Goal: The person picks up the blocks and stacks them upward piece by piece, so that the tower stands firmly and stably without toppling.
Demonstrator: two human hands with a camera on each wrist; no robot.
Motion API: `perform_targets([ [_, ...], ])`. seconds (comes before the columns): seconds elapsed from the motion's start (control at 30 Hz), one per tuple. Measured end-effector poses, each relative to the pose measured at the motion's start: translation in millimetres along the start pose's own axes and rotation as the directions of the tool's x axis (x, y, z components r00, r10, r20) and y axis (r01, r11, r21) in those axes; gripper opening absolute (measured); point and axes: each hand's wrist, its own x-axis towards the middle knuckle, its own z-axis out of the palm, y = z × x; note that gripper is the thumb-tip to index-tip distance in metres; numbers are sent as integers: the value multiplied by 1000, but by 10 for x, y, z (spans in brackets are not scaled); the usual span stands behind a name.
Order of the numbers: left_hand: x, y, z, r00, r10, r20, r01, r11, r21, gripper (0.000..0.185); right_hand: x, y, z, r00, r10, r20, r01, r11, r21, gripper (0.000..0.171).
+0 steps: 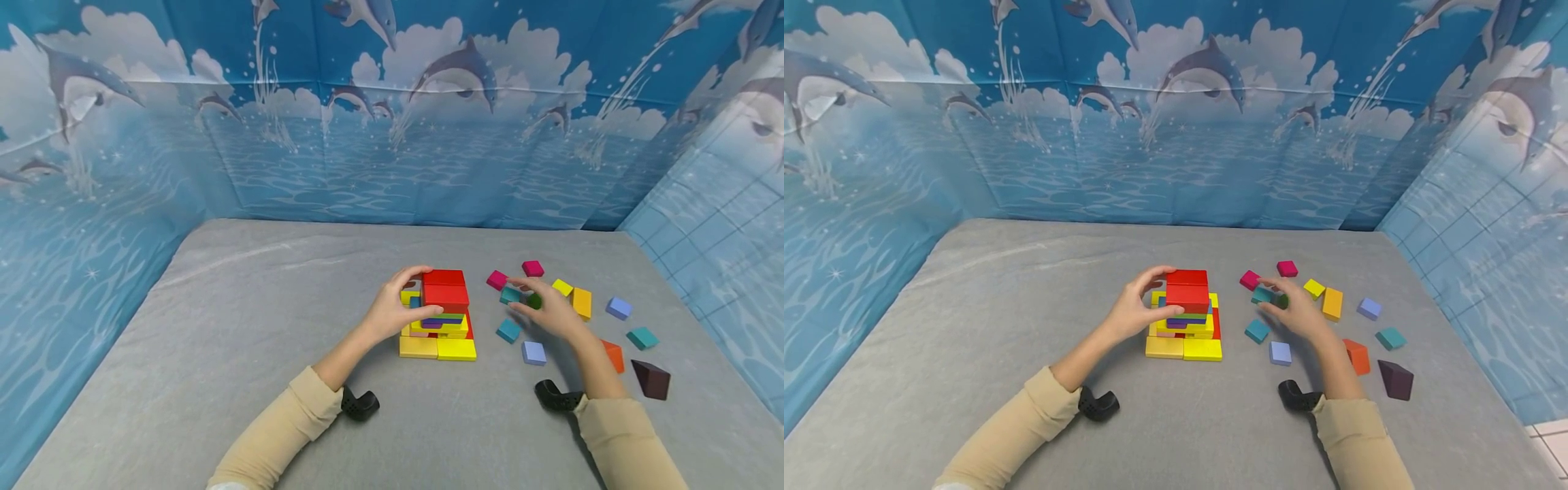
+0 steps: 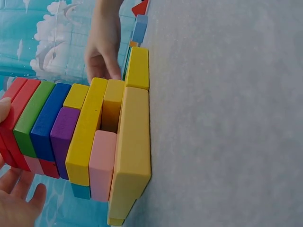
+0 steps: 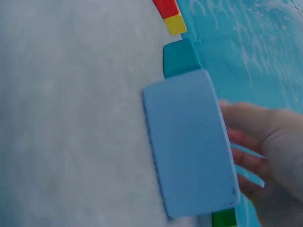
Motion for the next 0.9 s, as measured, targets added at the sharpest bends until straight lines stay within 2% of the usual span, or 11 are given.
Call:
perform_targets([
  [0.03,8,-57,9,1000,1,-3,-1,1000,-4,58,1,19,10,1000,11,9,-11,1000,-21,47],
  [0.13,5,-90,12,1000,10,-11,-10,1000,0,58,-2,63,45,1000,18,14,-17,999,-45,44],
  [0.4,-2,-121,15,999,51,-13,-51,998,38,58,-18,135,131,994,-77,-74,73,995,-64,37],
  [0.53,-2,-117,19,999,45,-13,-45,998,42,59,-14,103,119,996,-54,-71,50,997,-54,37],
  [0.7,-4,-82,16,1000,25,-6,-25,999,23,58,32,-152,1,997,-37,-71,38,999,8,38],
  [0.9,-2,-81,9,1000,27,-8,-27,1000,7,57,149,-661,-166,976,-149,-158,166,981,102,39],
])
